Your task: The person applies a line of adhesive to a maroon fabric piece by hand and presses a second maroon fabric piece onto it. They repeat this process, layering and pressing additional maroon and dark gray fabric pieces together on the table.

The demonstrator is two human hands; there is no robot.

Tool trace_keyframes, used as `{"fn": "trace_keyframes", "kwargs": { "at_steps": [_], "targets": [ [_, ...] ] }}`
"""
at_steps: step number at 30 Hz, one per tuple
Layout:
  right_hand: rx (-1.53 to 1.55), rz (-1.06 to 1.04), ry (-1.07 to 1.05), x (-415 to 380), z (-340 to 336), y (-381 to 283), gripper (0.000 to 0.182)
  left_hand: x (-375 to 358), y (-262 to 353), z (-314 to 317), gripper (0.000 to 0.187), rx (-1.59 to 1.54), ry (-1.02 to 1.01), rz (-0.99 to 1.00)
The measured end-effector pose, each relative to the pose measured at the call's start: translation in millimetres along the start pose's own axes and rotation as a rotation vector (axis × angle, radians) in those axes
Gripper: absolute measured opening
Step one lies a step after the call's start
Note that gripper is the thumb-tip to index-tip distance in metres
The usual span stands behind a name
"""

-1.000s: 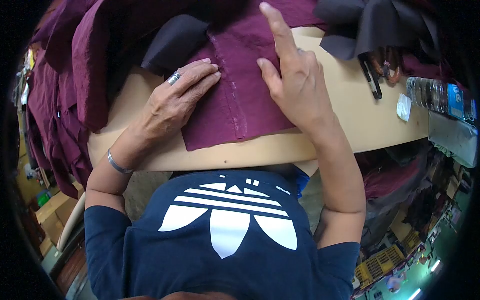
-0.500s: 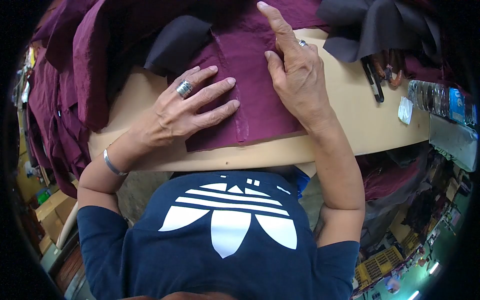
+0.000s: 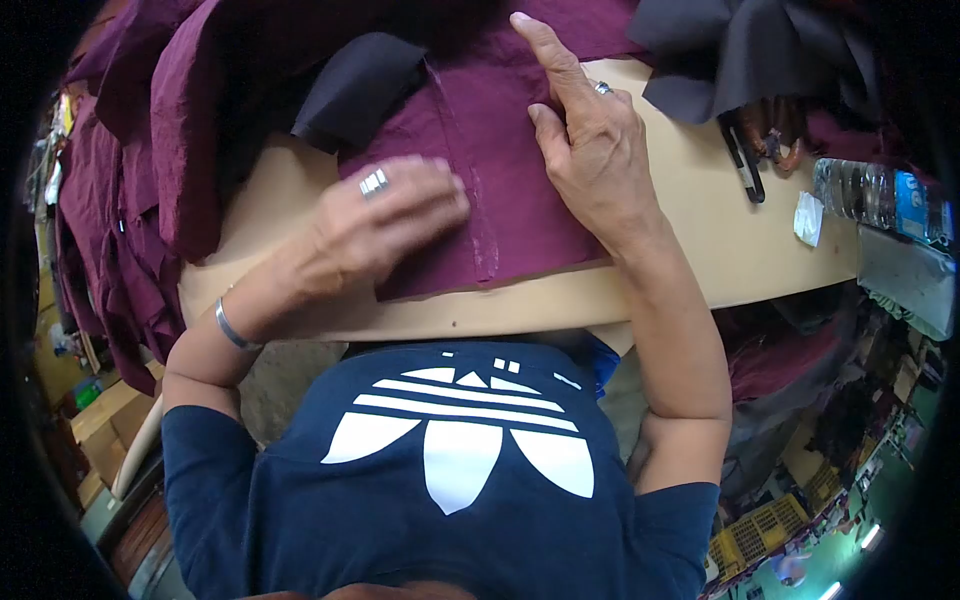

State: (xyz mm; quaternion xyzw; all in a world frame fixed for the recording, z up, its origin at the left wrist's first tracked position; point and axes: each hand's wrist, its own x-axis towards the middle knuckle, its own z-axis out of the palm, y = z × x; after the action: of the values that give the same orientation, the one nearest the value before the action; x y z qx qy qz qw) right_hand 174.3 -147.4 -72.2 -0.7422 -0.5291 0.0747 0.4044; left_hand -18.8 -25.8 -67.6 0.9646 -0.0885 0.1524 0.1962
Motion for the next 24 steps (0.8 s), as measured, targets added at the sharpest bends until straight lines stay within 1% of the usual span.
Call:
{"fn": "trace_keyframes", "kwargs": {
  "at_steps": [1,2,3,5,8,11,14,17,20,23,24],
  "targets": [
    [-0.01,0.006,-0.026,1,-3,0,0.073,3,-7,-1,0.033,-0.025,0.049,-0.052],
    [-0.019,0.013,-0.051,3,-5,-1,0.073,9,-13,-4,0.035,0.047,0.096,-0.109],
    [-0.034,0.013,-0.054,7,-8,-2,0.073,13,-16,-9,0.036,0.092,0.108,-0.108],
    [-0.06,0.018,-0.063,18,-9,-5,0.073,12,-23,-4,0.038,0.106,0.067,-0.109],
    [0.037,0.11,0.008,27,4,-2,0.073,9,-26,0,0.04,0.147,0.06,-0.08],
    [0.073,0.047,0.046,28,11,3,0.072,10,-24,-3,0.042,0.246,-0.001,-0.085],
    [0.051,-0.028,0.06,27,10,9,0.072,10,-24,-4,0.043,0.206,0.007,-0.096],
    [0.051,-0.035,0.049,28,10,9,0.072,11,-22,-3,0.044,0.195,-0.001,-0.125],
    [0.042,-0.078,0.064,28,11,11,0.072,10,-27,-1,0.044,0.223,-0.01,0.01],
    [0.003,-0.062,0.066,26,12,10,0.073,12,-26,-8,0.044,0.188,-0.041,0.032],
    [-0.009,-0.076,0.074,26,12,11,0.073,13,-29,-7,0.042,0.173,-0.001,-0.015]
  ]
}}
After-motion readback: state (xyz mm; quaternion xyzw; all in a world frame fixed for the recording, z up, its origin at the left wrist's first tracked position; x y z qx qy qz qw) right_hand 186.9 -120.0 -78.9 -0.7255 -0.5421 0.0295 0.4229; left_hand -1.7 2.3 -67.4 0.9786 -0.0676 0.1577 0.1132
